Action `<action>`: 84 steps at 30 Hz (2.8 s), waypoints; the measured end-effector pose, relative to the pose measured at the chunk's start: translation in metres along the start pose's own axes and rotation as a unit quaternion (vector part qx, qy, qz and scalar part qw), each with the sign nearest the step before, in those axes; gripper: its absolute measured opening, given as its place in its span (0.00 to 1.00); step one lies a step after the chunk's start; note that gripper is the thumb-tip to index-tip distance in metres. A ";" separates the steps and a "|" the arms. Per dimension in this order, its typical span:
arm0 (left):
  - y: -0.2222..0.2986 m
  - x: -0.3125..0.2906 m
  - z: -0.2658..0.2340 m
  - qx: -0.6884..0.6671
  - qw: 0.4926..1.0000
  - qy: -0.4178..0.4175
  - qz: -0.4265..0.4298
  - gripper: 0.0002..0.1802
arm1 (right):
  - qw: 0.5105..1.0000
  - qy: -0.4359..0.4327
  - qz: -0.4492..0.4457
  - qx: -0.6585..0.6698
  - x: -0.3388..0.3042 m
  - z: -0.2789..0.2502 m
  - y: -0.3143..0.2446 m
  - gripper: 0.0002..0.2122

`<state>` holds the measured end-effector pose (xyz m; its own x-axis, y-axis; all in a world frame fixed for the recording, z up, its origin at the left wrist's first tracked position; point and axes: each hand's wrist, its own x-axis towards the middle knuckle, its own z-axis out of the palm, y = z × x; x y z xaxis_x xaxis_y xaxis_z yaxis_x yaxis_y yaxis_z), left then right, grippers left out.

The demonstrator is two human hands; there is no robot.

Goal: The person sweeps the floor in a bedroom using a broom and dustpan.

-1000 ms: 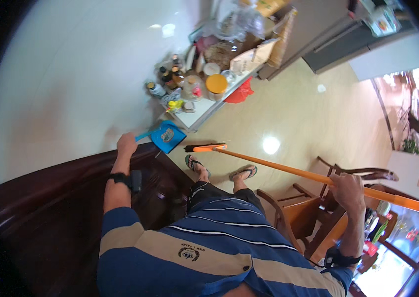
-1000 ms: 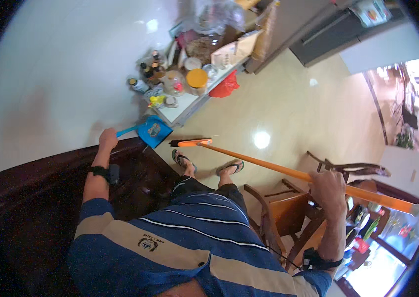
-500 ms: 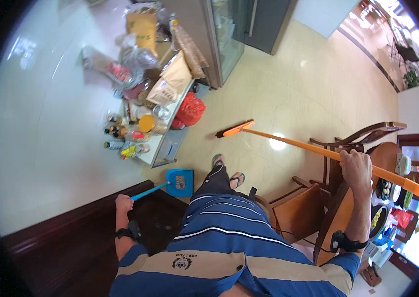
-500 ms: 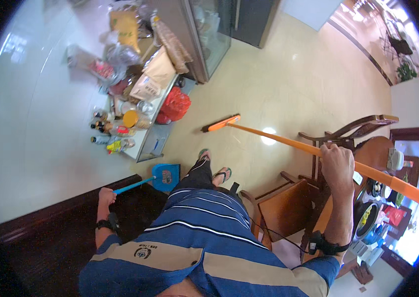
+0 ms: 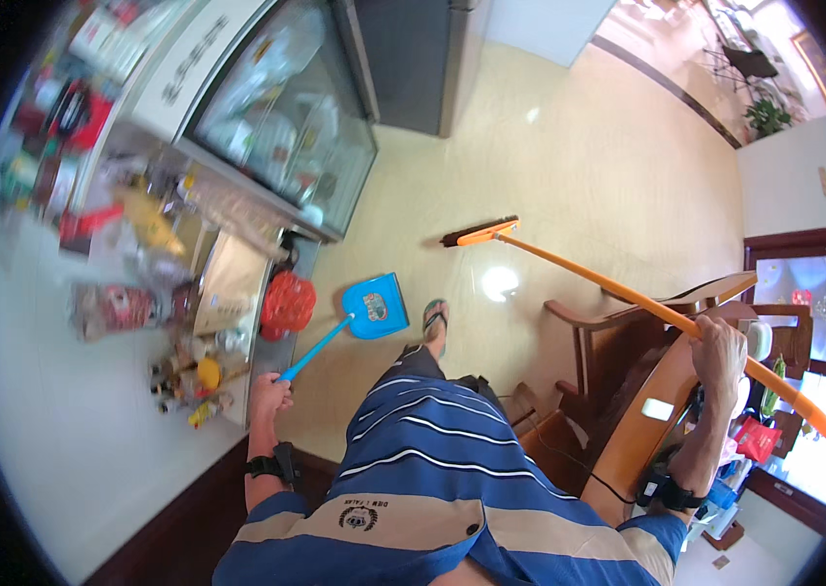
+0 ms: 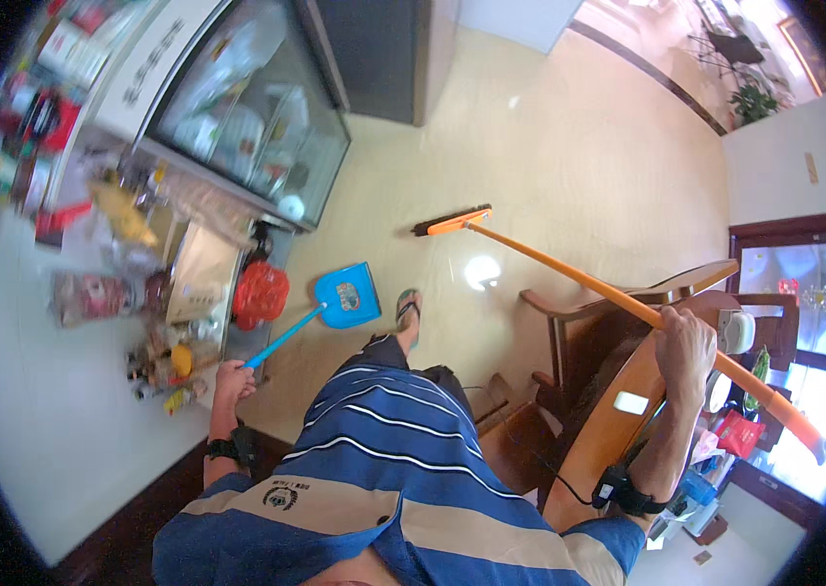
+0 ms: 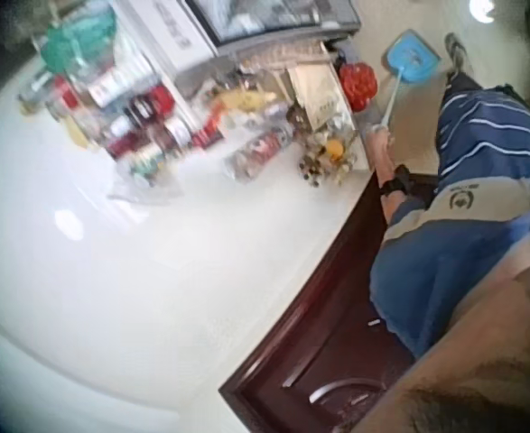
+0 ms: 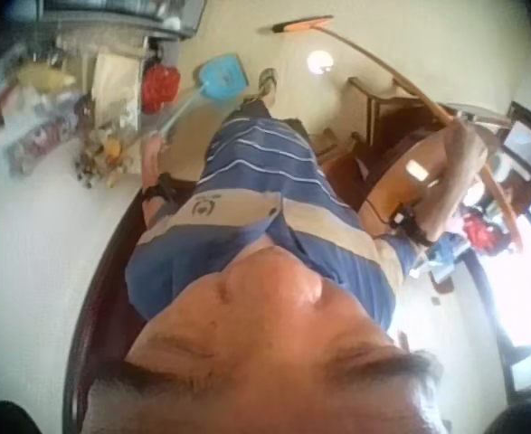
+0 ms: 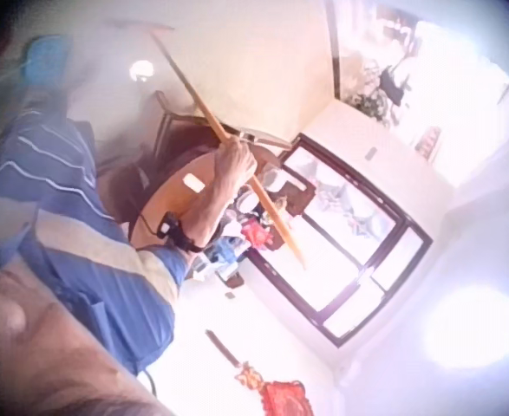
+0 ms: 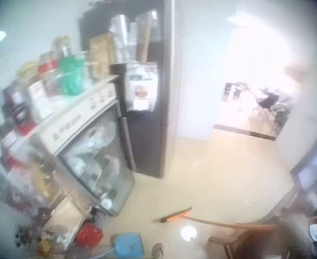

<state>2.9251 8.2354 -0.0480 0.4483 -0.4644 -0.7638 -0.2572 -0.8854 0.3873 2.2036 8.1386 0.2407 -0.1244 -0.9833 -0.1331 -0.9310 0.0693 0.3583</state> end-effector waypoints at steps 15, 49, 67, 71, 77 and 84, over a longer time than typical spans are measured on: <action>0.511 0.047 0.330 0.018 0.978 -0.182 0.103 0.16 | 0.953 -0.019 0.293 0.074 0.142 0.081 0.218 0.07; 1.429 -0.007 0.978 0.139 0.894 -0.321 0.278 0.12 | 0.540 -0.104 0.559 0.620 0.780 0.418 0.466 0.11; 1.843 0.116 1.222 0.004 0.941 -0.245 0.232 0.14 | 0.570 -0.108 0.390 0.715 1.407 0.468 0.828 0.05; 1.967 0.139 1.271 -0.007 0.949 -0.223 0.224 0.15 | 0.579 -0.107 0.406 0.699 1.516 0.472 0.874 0.06; 2.154 0.164 1.332 -0.030 0.950 -0.219 0.222 0.14 | 0.713 -0.066 0.366 0.594 1.651 0.497 0.938 0.10; 2.344 0.212 1.391 -0.067 0.964 -0.171 0.191 0.14 | 0.782 -0.029 0.280 0.555 1.880 0.521 1.039 0.09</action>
<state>1.2260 6.0934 -0.0202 0.0288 -0.7433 -0.6683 -0.2243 -0.6564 0.7203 0.8234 6.4497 -0.1186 -0.6055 -0.7389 -0.2955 -0.4446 0.6220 -0.6445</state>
